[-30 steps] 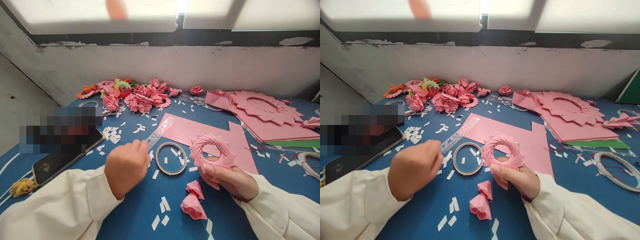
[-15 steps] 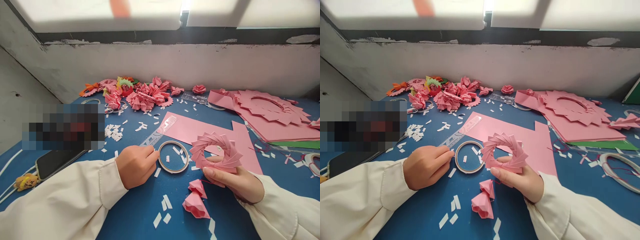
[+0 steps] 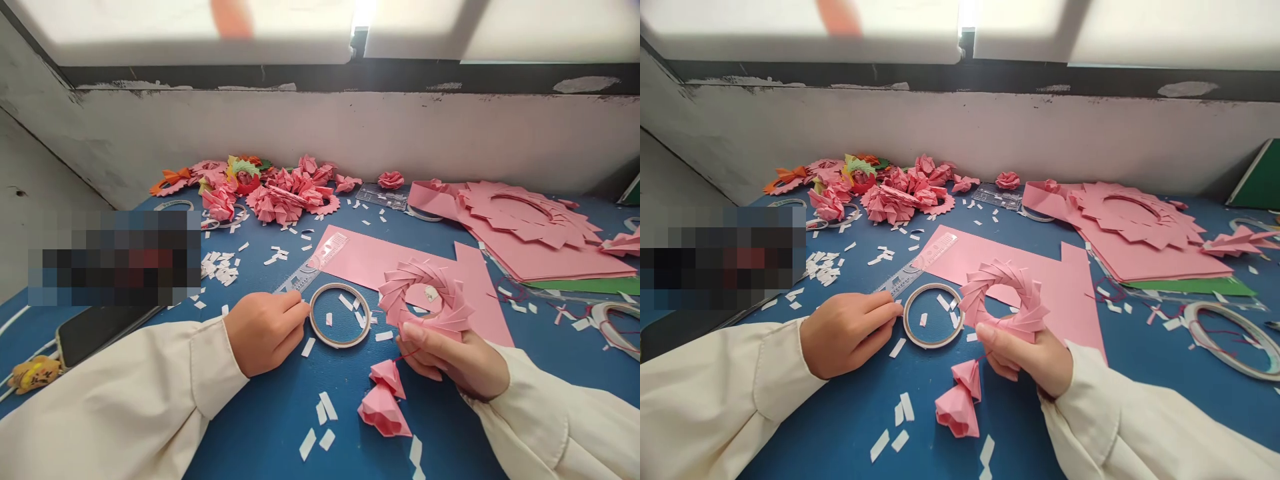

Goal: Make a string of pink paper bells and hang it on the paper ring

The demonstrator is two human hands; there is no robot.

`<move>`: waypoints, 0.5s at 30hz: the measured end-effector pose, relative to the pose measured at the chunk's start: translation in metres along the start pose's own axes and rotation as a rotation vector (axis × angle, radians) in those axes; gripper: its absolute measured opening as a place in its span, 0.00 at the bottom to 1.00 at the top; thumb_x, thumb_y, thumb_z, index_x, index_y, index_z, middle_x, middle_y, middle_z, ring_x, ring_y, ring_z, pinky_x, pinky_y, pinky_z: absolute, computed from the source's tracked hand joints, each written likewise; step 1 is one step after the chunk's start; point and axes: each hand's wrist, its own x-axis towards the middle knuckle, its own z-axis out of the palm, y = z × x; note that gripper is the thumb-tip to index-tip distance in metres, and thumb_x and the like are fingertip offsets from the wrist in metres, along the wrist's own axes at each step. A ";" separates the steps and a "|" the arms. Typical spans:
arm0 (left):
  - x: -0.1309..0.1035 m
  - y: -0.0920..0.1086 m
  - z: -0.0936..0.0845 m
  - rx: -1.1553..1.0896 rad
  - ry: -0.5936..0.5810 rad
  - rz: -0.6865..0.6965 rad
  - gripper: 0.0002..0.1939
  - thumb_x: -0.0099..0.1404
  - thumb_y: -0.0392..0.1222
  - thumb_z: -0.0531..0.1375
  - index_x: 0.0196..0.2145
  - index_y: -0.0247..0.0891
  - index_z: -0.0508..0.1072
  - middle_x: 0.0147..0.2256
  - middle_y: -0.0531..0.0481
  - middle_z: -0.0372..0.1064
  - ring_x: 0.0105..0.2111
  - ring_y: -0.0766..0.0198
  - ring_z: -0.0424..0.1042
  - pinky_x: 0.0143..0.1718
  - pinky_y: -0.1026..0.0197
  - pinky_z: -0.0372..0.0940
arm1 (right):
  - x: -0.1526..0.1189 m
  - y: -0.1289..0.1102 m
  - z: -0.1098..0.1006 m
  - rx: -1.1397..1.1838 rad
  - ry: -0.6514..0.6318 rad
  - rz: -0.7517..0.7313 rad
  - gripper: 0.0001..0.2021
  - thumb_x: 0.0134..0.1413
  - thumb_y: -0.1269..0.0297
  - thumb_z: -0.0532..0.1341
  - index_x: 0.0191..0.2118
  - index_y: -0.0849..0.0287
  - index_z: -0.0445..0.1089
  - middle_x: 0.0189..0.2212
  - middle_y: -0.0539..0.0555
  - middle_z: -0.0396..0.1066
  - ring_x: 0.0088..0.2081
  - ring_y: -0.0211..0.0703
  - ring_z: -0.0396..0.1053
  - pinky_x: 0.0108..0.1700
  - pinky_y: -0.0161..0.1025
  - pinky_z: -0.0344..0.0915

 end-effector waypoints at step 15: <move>0.000 -0.002 0.000 -0.035 -0.005 -0.007 0.14 0.66 0.34 0.45 0.35 0.35 0.70 0.26 0.50 0.69 0.21 0.66 0.66 0.20 0.63 0.56 | 0.003 -0.010 0.007 0.021 0.052 0.077 0.26 0.45 0.43 0.60 0.13 0.57 0.54 0.09 0.44 0.46 0.13 0.29 0.44 0.15 0.35 0.38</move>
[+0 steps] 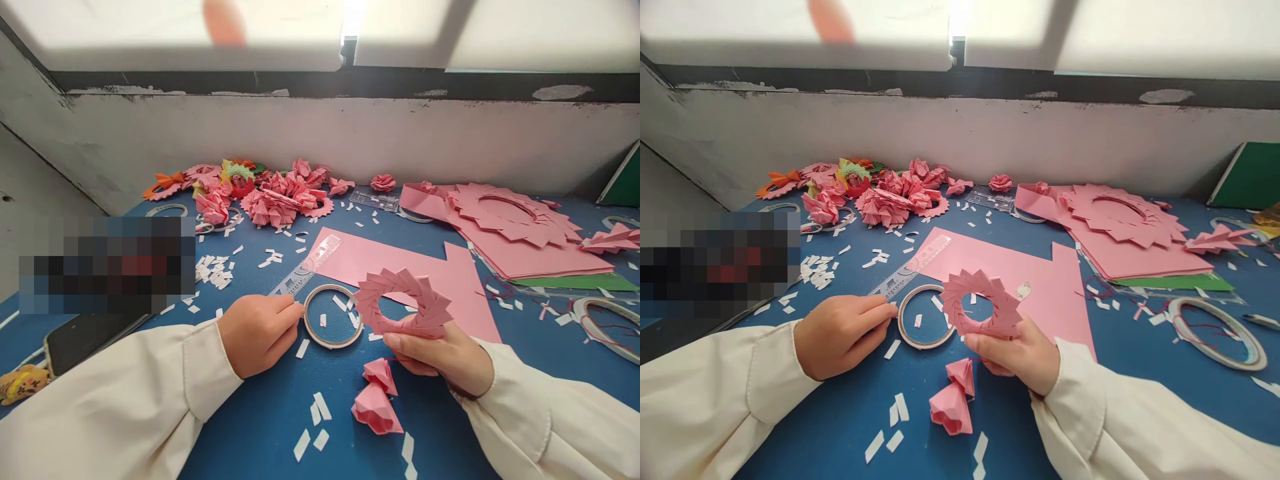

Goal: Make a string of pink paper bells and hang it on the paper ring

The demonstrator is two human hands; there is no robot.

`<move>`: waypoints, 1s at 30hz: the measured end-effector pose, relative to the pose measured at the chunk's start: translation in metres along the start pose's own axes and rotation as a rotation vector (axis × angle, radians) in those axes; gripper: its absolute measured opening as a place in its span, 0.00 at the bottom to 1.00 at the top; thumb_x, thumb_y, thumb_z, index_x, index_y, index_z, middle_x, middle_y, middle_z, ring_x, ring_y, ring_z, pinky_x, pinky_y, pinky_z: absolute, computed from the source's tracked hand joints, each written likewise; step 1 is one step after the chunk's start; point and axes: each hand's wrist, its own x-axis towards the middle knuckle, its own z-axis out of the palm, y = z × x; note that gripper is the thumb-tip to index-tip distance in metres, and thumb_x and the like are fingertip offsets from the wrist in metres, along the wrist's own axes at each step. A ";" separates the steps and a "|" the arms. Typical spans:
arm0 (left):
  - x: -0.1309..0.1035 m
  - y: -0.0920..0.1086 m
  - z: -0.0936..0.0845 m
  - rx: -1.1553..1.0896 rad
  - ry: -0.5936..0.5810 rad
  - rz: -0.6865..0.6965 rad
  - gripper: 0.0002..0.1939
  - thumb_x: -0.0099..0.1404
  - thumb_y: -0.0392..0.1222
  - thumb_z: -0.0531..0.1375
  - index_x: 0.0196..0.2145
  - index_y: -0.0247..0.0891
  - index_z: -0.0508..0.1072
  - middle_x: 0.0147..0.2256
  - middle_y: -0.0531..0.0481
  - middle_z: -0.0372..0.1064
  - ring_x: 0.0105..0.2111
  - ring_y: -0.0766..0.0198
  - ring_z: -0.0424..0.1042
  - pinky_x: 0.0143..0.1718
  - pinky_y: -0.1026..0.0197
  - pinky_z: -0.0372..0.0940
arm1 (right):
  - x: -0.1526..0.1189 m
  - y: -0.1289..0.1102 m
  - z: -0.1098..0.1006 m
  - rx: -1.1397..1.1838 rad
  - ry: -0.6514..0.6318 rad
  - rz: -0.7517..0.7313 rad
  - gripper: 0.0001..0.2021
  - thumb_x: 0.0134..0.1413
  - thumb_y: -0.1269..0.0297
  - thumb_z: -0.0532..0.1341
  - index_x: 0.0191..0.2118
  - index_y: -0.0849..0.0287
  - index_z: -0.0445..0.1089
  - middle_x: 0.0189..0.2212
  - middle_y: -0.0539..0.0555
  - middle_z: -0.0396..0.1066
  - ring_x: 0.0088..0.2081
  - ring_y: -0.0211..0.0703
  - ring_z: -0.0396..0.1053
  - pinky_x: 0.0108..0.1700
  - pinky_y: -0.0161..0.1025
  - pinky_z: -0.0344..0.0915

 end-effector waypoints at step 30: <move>0.001 0.040 -0.009 -0.319 0.227 -0.008 0.09 0.61 0.30 0.51 0.38 0.34 0.67 0.33 0.46 0.70 0.32 0.64 0.68 0.33 0.63 0.64 | -0.002 0.007 0.001 -0.002 0.014 -0.059 0.28 0.52 0.43 0.56 0.12 0.57 0.51 0.10 0.44 0.48 0.13 0.31 0.53 0.17 0.35 0.49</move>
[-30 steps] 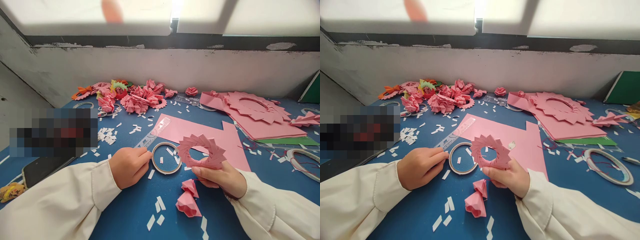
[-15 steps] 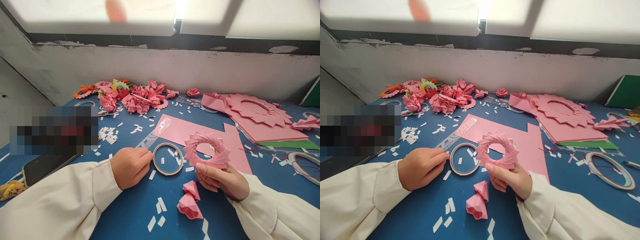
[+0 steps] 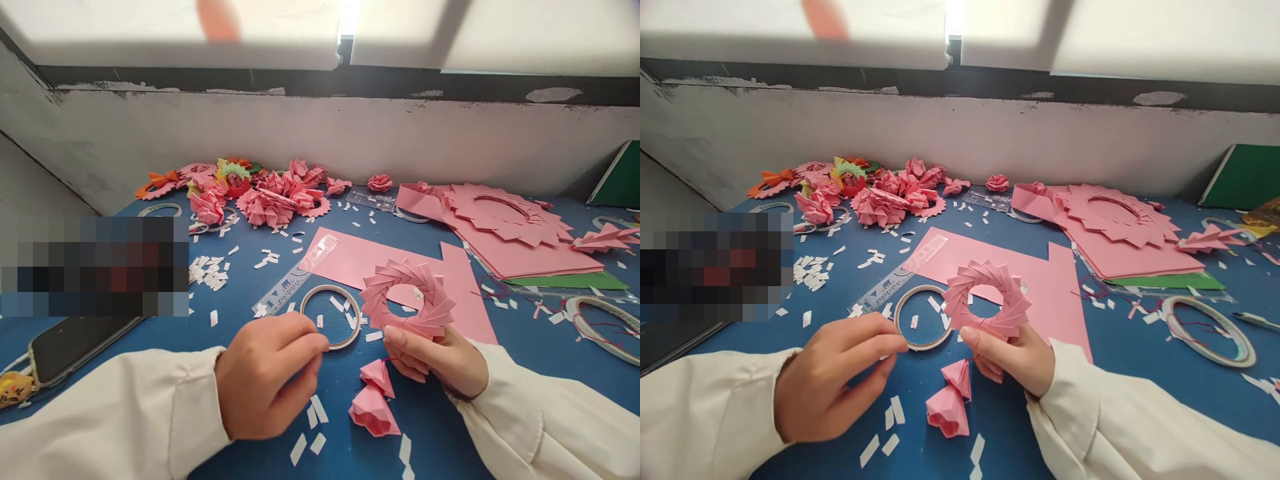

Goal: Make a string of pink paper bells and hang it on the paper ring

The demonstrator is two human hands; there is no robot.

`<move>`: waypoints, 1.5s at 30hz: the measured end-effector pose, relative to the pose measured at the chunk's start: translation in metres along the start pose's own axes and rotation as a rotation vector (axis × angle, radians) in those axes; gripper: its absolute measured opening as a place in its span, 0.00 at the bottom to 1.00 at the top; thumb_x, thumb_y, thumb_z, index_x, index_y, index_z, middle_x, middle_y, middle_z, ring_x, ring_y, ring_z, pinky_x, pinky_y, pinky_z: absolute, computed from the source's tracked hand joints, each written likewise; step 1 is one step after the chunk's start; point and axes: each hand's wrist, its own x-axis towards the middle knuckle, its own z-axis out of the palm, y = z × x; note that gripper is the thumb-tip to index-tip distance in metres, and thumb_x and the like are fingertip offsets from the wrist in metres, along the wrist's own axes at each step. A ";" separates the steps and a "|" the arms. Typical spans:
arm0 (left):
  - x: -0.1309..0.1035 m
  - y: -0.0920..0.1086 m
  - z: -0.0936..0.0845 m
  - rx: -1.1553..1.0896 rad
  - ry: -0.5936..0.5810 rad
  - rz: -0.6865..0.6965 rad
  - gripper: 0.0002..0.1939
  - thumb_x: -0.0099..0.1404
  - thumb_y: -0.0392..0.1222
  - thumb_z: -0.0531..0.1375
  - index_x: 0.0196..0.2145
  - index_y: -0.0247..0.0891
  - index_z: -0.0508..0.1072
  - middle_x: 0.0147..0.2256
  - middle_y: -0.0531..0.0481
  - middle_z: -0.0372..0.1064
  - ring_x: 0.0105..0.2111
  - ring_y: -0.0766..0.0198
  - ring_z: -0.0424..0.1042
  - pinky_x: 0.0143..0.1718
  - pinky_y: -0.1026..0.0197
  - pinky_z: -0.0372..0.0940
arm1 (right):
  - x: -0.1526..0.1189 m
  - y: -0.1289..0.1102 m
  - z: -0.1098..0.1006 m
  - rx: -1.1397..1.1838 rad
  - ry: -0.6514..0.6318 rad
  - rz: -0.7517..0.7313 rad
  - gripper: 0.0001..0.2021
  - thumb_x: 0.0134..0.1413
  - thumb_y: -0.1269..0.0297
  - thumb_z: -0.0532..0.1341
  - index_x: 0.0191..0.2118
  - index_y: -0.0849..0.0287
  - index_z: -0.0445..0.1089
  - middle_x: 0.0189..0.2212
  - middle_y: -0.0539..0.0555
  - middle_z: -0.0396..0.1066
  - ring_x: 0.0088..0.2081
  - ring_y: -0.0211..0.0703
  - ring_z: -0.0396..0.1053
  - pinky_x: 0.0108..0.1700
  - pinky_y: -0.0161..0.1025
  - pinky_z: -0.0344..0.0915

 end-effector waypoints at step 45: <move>0.020 0.023 0.016 -1.023 -0.268 -0.591 0.21 0.64 0.57 0.51 0.30 0.34 0.67 0.26 0.51 0.63 0.26 0.67 0.62 0.28 0.65 0.58 | -0.020 -0.009 0.026 0.065 -0.163 0.111 0.27 0.51 0.39 0.53 0.16 0.58 0.55 0.11 0.44 0.50 0.13 0.30 0.51 0.17 0.33 0.50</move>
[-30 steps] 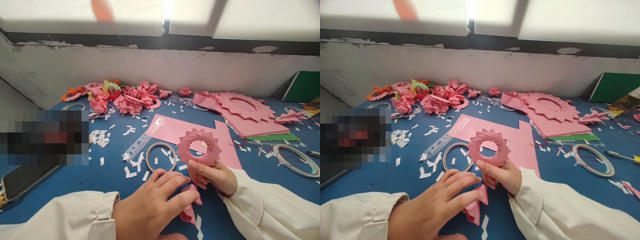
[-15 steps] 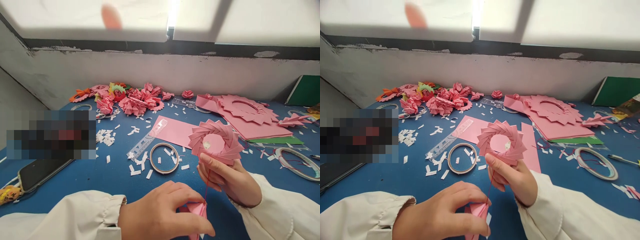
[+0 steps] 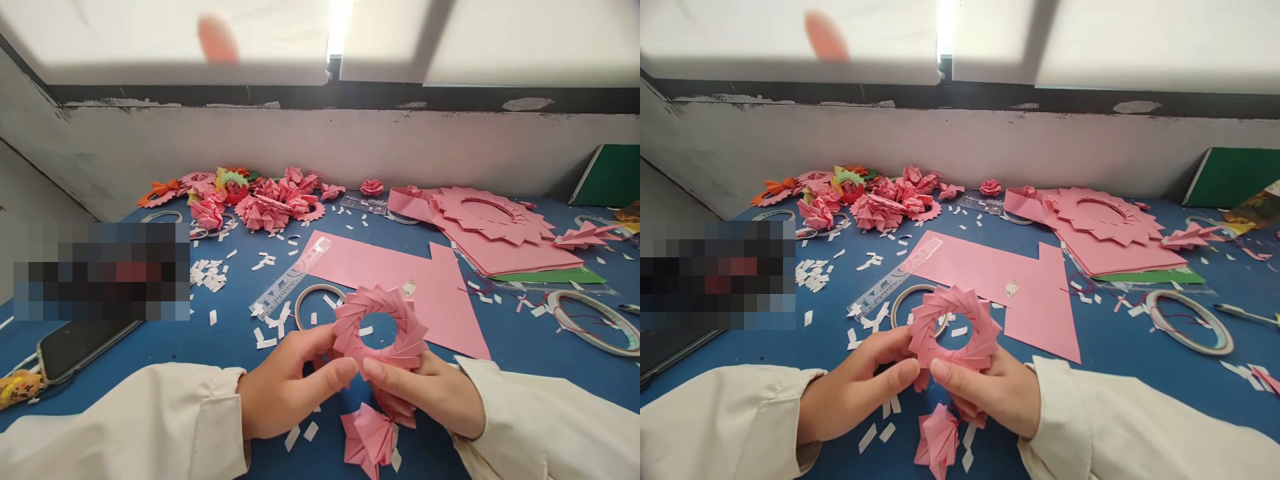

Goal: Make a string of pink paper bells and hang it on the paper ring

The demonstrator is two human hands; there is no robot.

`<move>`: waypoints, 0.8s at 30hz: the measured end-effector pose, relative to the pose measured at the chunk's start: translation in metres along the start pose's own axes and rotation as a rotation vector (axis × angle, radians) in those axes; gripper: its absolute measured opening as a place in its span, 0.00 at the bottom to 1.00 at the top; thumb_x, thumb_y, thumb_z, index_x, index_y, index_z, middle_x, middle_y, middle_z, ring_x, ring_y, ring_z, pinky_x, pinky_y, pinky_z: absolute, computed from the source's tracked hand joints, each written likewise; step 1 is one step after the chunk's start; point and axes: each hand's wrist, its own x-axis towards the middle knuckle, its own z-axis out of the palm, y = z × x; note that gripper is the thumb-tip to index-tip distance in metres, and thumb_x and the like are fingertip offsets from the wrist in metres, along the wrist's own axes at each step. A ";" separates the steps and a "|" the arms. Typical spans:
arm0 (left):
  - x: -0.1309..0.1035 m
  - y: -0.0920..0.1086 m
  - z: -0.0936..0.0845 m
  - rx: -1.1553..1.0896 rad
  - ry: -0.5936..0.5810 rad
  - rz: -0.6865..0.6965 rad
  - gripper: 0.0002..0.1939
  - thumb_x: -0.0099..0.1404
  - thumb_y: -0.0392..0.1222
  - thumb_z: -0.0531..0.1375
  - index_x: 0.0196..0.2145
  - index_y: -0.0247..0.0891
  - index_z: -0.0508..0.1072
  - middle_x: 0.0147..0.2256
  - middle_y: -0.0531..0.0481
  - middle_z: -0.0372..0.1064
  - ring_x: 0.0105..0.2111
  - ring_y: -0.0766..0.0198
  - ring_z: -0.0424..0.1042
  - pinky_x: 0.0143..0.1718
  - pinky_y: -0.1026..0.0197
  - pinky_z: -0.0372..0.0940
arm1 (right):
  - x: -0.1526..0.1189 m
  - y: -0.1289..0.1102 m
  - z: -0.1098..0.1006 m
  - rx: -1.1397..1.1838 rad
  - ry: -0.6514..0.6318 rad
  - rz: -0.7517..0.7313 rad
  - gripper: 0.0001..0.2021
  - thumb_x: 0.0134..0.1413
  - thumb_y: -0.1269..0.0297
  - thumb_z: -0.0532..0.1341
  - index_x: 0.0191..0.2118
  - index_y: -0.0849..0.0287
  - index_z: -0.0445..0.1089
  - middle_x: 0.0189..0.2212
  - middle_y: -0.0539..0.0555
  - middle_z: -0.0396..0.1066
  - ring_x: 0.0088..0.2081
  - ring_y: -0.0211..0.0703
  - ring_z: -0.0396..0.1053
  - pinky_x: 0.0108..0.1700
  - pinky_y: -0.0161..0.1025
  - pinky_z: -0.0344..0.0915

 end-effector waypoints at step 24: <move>0.004 -0.006 -0.004 0.009 -0.051 -0.167 0.24 0.66 0.56 0.48 0.24 0.33 0.65 0.20 0.54 0.59 0.22 0.70 0.59 0.25 0.67 0.55 | 0.006 0.005 -0.010 -0.147 0.028 -0.081 0.17 0.53 0.51 0.58 0.26 0.61 0.64 0.19 0.49 0.61 0.21 0.33 0.57 0.23 0.33 0.55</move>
